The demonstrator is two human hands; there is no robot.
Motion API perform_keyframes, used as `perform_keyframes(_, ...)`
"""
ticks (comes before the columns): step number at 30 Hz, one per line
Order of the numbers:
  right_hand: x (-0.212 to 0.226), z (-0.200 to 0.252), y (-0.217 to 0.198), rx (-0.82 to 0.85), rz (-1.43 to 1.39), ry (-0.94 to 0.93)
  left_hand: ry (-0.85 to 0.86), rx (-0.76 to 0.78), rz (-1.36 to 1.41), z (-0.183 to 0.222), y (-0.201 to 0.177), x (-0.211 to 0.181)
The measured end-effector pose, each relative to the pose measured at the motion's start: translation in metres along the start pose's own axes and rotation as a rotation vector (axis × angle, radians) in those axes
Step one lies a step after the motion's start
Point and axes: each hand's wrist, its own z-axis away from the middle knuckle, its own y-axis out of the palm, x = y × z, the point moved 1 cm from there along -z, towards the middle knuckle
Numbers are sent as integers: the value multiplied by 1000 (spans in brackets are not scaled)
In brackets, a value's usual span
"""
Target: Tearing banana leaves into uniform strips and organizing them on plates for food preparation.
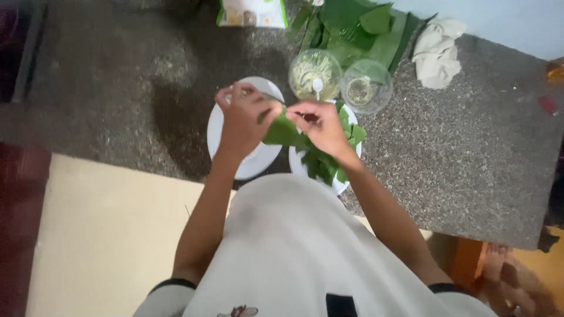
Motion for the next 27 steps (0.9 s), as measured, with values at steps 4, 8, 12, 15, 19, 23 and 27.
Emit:
perform_keyframes(4, 24, 6, -11, -42, -70, 44, 2, -3, 94, -6, -4, -15)
perform_keyframes(8, 34, 13, -15, -37, -87, 61, 33, -39, 141, -6, 1, -18)
perform_keyframes(12, 28, 15, -17, -42, -115, 49, 70, -54, 159, -8, 4, -18)
perform_keyframes(15, 19, 13, -18, -65, -10, -38, 103, -35, 85, -11, -2, -25)
perform_keyframes(19, 22, 7, -22, -54, 76, -108, 131, -35, 68, -16, -5, -33)
perform_keyframes(23, 25, 8, -23, -9, 140, -95, 219, -68, 18, -16, -5, -37)
perform_keyframes(27, 34, 7, -25, -10, 80, 16, 306, -158, -48, -16, 1, -36)
